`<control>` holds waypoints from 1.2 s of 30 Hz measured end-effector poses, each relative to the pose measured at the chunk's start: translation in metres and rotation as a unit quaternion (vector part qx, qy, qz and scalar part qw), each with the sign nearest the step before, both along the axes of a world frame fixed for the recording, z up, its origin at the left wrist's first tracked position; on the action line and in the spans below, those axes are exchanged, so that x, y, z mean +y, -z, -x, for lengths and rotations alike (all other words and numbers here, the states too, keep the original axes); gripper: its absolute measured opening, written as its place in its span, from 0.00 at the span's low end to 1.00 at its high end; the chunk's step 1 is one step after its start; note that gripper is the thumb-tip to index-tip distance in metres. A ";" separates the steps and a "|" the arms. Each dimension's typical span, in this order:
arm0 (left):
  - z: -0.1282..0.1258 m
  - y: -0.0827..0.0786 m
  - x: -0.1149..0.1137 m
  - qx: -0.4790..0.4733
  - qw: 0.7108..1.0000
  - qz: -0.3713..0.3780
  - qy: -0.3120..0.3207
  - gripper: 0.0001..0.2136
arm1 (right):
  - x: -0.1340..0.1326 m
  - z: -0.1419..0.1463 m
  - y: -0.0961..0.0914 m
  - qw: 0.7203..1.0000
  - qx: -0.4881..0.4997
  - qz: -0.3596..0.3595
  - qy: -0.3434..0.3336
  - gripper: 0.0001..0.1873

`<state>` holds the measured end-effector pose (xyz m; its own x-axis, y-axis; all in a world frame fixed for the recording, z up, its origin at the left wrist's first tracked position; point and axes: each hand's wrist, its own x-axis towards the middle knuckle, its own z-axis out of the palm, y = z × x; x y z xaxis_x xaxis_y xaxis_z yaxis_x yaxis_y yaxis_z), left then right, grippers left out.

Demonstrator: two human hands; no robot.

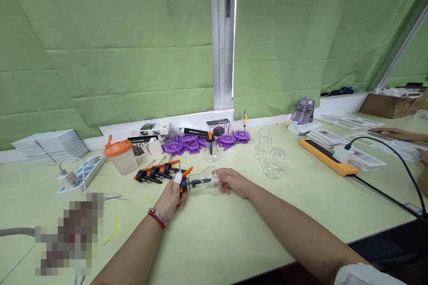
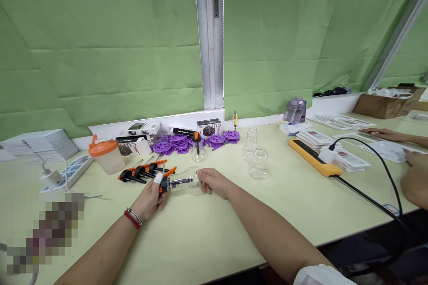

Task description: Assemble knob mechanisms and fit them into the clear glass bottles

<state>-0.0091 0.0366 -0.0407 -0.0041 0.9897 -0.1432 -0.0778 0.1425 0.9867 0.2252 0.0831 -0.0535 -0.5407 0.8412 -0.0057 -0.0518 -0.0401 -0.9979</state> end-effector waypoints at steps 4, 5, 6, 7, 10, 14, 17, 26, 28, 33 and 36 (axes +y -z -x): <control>0.000 0.000 0.000 0.002 1.000 0.004 -0.004 0.19 | -0.002 -0.003 0.000 1.000 0.027 -0.015 -0.004 0.24; 0.000 0.000 0.000 0.004 1.000 0.003 -0.004 0.18 | -0.003 -0.004 -0.001 0.999 0.041 -0.010 -0.009 0.25; 0.000 0.000 0.000 0.006 1.000 0.002 -0.004 0.18 | -0.003 -0.005 -0.003 0.998 0.053 -0.004 -0.014 0.29; 0.000 0.000 0.000 0.006 1.000 0.000 -0.004 0.18 | -0.004 -0.006 -0.004 0.998 0.061 0.002 -0.017 0.35; 0.000 0.001 0.000 0.003 1.000 -0.003 -0.003 0.18 | -0.003 -0.006 -0.004 0.999 0.048 0.011 -0.016 0.37; 0.000 -0.001 -0.001 -0.003 1.000 -0.002 0.000 0.18 | 0.000 0.000 -0.001 1.000 0.009 0.008 0.004 0.30; 0.000 -0.002 -0.001 -0.007 1.000 0.005 -0.008 0.19 | -0.002 0.001 -0.002 1.000 0.010 0.001 0.005 0.31; 0.000 -0.005 -0.002 -0.017 1.000 0.001 -0.001 0.20 | -0.003 -0.007 -0.004 0.999 0.025 -0.004 -0.024 0.38; 0.001 -0.005 -0.002 -0.021 1.000 0.000 -0.001 0.20 | -0.002 -0.005 -0.003 1.000 0.011 -0.002 -0.019 0.34; 0.000 -0.005 -0.001 -0.021 1.000 0.002 -0.006 0.20 | -0.005 -0.002 -0.005 1.000 0.009 -0.016 -0.005 0.36; -0.001 -0.005 -0.001 -0.018 1.000 0.005 -0.006 0.19 | -0.007 -0.004 -0.007 0.999 0.026 -0.021 -0.008 0.43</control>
<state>-0.0086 0.0358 -0.0356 -0.0112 0.9881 -0.1537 -0.1148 0.1514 0.9818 0.2290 0.0759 -0.0462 -0.5526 0.8314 0.0585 -0.1036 0.0011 -0.9946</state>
